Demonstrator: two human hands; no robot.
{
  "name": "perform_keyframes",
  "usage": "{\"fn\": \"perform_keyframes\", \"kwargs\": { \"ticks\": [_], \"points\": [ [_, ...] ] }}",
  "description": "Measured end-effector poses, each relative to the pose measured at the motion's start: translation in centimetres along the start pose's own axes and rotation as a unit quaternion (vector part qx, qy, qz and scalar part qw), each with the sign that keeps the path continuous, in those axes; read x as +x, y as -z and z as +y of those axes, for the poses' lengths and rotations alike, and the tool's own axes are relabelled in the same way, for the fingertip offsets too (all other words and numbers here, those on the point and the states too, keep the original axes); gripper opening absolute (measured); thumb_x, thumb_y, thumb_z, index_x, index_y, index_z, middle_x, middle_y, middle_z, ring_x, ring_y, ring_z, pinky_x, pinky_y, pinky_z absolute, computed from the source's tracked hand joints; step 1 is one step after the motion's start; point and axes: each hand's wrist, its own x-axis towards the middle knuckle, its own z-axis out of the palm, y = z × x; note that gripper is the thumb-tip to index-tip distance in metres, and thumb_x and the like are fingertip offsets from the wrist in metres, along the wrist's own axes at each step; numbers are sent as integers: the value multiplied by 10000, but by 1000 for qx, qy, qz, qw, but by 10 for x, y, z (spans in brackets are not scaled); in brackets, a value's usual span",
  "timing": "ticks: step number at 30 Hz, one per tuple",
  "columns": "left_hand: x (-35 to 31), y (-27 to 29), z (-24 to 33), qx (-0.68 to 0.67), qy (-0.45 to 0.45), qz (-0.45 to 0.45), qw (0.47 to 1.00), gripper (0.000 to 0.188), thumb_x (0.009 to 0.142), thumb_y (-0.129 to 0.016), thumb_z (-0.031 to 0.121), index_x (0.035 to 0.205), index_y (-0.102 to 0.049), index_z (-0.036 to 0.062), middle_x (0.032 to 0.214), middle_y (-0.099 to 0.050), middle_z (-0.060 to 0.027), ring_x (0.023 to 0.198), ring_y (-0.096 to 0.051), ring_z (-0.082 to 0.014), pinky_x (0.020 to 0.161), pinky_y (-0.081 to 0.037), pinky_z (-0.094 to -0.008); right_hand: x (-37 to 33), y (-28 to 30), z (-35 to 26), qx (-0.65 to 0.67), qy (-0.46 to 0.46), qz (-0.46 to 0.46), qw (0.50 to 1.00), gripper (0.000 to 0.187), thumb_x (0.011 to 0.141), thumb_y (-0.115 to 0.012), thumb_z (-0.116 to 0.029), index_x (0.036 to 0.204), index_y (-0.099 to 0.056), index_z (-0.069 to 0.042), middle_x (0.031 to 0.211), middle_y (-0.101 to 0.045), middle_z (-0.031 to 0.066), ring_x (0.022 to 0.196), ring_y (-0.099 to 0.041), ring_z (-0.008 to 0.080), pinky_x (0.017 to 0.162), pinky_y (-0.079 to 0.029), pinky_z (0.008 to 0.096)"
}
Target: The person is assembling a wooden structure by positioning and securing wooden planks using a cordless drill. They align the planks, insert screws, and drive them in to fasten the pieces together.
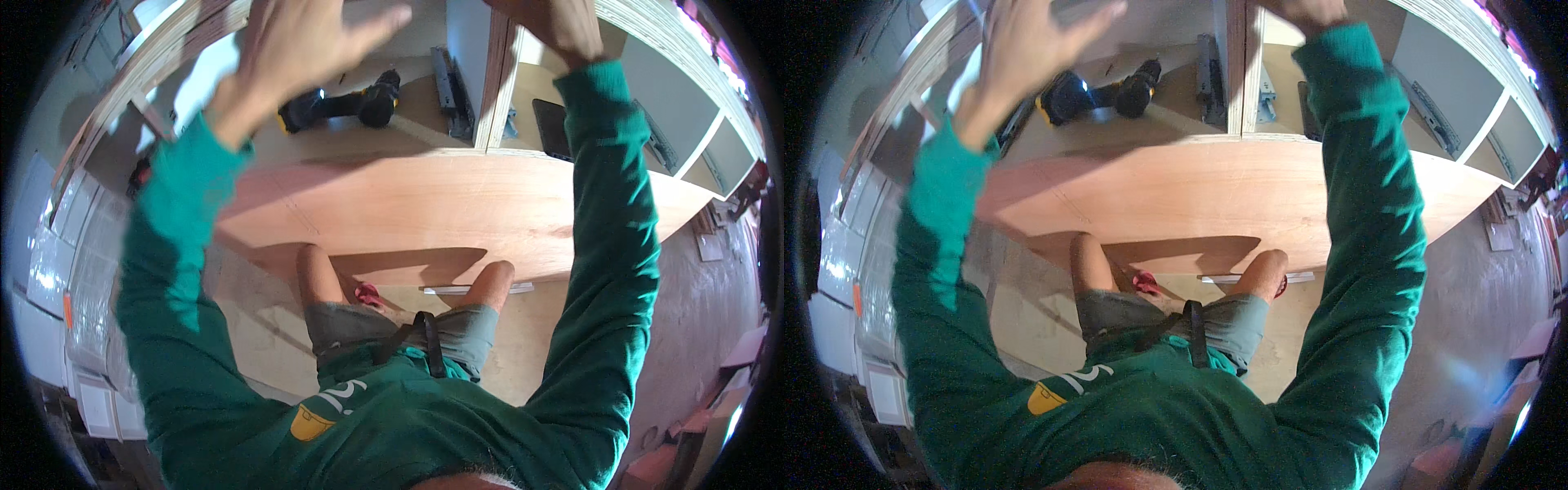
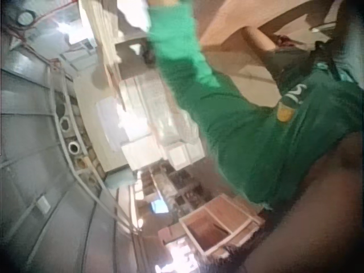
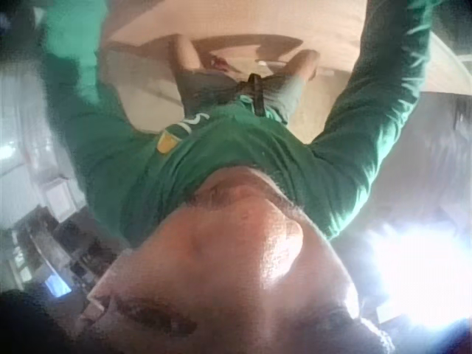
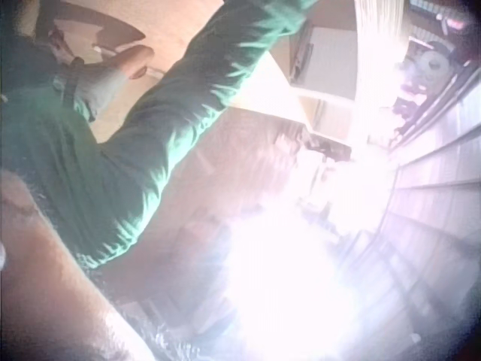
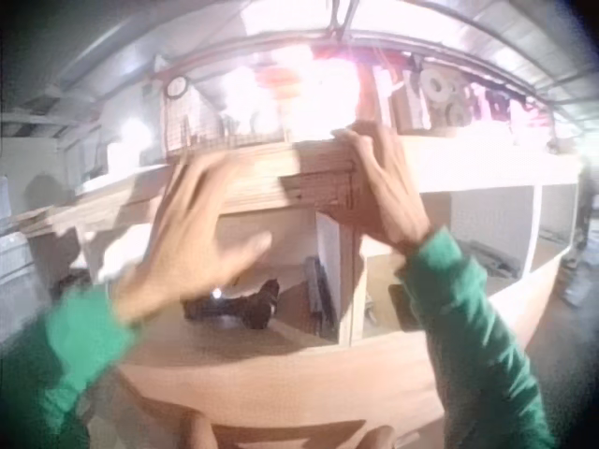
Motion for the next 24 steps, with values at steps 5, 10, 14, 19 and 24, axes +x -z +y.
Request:
{"fn": "perform_keyframes", "kwargs": {
  "ticks": [5,10,14,19,24],
  "points": [
    [-81,-21,44,-204,-30,-28,978,363,787,-816,174,1121,-695,98,1114,-656,-87,1023,-643,-293,897,-536,-407,-105,-4,-87,242,-245,77,936,637,861,-841,-231,1344,-506,14,1280,-560,176,1195,-589,272,973,-505,411],
    [-34,-80,47,-202,-224,-28,953,214,833,-759,201,1004,-693,91,1066,-668,-72,1025,-650,-279,926,-534,-404,-176,-8,-146,145,-420,-100,890,712,770,-843,-220,1324,-477,39,1201,-560,232,1097,-556,421,981,-458,497],
    [17,-133,42,-159,-335,-11,929,209,874,-713,304,908,-678,100,1019,-667,-62,1012,-653,-247,1030,-478,-429,-187,-34,-137,57,-423,-154,891,752,785,-832,-330,1342,-472,24,1148,-596,208,1130,-549,406,938,-457,494],
    [31,-156,41,-88,-371,4,925,409,913,-604,512,808,-648,120,818,-633,-28,846,-648,-209,1007,-491,-418,-176,-33,-136,140,-457,-136,868,260,749,-790,-203,918,-689,-33,684,-631,88,708,-650,338,822,-511,460],
    [38,-163,40,-81,-379,39,921,460,923,-559,522,708,-592,117,682,-532,-35,693,-600,-216,907,-525,-385,-173,-34,-135,127,-491,-150,849,244,714,-787,-203,761,-601,-53,691,-653,118,663,-674,345,647,-557,433]
  ]
}}
